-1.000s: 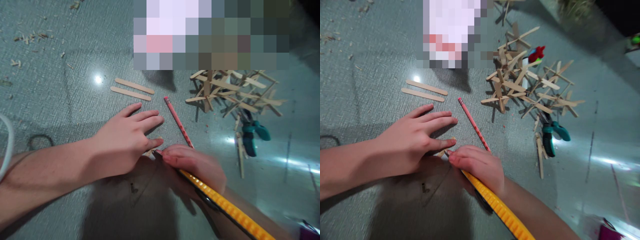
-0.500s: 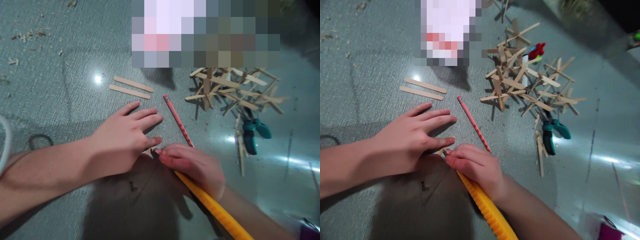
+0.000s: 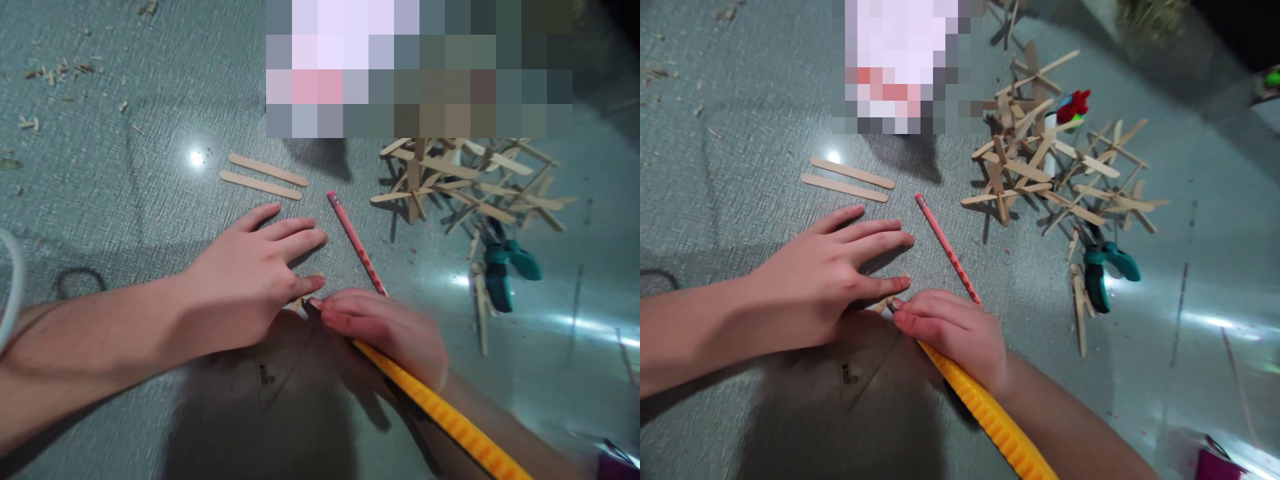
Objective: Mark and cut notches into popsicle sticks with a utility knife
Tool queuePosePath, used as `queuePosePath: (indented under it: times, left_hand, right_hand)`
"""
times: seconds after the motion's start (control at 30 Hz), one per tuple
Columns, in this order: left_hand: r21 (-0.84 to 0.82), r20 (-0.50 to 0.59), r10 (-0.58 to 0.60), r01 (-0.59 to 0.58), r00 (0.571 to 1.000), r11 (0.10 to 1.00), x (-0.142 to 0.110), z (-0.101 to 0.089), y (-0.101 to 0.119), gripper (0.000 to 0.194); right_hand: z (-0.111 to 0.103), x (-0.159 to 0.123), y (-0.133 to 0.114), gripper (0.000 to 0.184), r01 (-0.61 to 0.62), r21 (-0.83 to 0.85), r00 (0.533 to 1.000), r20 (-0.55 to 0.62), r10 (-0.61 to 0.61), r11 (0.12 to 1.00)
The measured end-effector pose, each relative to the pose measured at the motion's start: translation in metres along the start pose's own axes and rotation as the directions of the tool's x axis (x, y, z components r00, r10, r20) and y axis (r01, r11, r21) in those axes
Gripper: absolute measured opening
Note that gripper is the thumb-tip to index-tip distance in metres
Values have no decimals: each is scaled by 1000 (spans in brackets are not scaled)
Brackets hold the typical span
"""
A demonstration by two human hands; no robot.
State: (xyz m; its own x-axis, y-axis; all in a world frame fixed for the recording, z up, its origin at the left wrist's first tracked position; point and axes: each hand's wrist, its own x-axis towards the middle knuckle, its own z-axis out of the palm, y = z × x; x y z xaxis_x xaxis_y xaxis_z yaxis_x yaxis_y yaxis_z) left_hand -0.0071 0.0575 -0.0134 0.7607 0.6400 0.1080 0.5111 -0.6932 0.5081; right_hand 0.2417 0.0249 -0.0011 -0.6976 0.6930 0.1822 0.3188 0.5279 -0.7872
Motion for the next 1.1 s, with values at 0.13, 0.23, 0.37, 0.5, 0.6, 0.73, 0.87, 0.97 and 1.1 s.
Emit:
queuePosePath:
  times: [0.13,0.23,0.37,0.5,0.6,0.73,0.87,0.97,1.1]
  left_hand:
    - [12,-14,8,-8,1000,1000,0,-1,0,41]
    - [15,-19,10,-10,1000,1000,0,-1,0,39]
    - [15,1,10,-10,1000,1000,0,-2,0,40]
    - [15,6,3,-3,1000,1000,1,-1,1,44]
    - [19,0,11,-11,1000,1000,1,0,1,46]
    - [23,-4,11,-11,1000,1000,1,0,0,43]
    - [17,-12,12,-12,1000,1000,0,-1,0,39]
    - [20,-26,14,-14,1000,1000,0,0,0,39]
    - [34,-26,17,-16,1000,999,1,2,0,44]
  right_hand:
    - [-2,3,-8,30,-11,-38,1000,10,11,999]
    - [-1,2,-11,26,-16,-59,1000,-4,16,998]
    - [-2,1,-9,23,-24,-55,1000,-5,24,998]
    - [-1,0,-1,25,6,-7,1000,-18,-6,1000]
    - [0,0,5,21,31,-14,999,-28,-31,999]
    - [-1,2,2,19,48,-28,999,0,-48,998]
    - [-3,5,-5,17,8,-36,1000,-4,-8,999]
    - [-2,6,-5,15,19,-40,1000,-22,-20,999]
    - [-2,4,3,15,61,-26,998,1,-61,998]
